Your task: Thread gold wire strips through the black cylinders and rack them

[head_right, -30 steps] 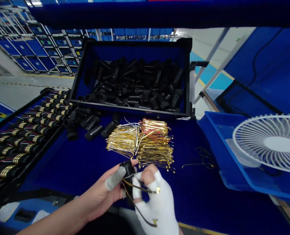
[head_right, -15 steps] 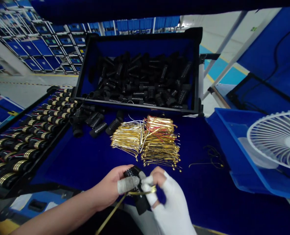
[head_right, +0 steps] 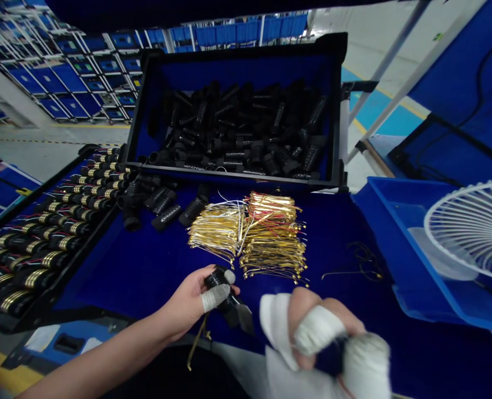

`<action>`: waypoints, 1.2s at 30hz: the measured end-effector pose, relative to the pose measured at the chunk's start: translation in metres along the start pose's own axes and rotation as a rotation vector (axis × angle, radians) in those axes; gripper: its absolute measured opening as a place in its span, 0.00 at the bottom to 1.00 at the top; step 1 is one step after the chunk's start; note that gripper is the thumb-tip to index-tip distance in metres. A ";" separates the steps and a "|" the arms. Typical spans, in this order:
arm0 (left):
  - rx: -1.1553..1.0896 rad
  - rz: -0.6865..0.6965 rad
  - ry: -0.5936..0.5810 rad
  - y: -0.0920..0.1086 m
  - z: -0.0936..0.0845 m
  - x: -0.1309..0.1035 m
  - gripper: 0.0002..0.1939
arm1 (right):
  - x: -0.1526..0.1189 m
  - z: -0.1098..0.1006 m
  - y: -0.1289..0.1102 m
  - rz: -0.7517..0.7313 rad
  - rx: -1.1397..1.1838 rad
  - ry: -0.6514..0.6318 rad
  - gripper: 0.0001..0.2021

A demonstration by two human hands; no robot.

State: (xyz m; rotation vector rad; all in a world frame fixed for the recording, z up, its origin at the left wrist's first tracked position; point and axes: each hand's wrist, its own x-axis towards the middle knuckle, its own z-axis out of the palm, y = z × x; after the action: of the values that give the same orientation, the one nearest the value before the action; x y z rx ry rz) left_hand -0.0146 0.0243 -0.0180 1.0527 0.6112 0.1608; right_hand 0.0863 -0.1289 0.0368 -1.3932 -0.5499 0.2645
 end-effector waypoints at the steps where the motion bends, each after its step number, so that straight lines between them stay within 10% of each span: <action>1: 0.012 0.003 0.005 0.000 0.001 0.000 0.23 | -0.001 0.007 0.003 0.025 0.145 0.026 0.24; 5: 0.060 -0.002 -0.023 0.000 -0.003 0.004 0.23 | -0.005 0.028 0.027 0.098 0.541 0.048 0.22; 13: 0.233 0.047 -0.014 -0.004 -0.012 0.014 0.15 | 0.014 0.050 0.032 0.057 0.540 -0.199 0.19; 17: 0.063 -0.023 -0.069 -0.002 -0.011 0.009 0.15 | 0.033 0.037 0.030 0.114 -0.002 -0.321 0.14; 22: -0.236 -0.145 -0.143 0.014 -0.019 0.001 0.19 | 0.091 -0.002 0.049 -0.317 -0.835 -0.324 0.08; 31: -0.373 -0.232 -0.132 0.019 -0.025 0.011 0.34 | 0.150 0.024 0.079 -0.316 -1.124 -0.315 0.06; 36: -0.676 -0.313 -0.065 0.031 -0.029 0.007 0.29 | 0.149 0.005 0.053 -0.276 -0.966 -0.113 0.06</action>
State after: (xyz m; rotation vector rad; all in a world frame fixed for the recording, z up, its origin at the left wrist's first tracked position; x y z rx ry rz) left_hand -0.0200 0.0650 -0.0046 0.3030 0.5939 0.0496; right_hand 0.2179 -0.0425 0.0167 -2.2037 -1.0294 -0.1868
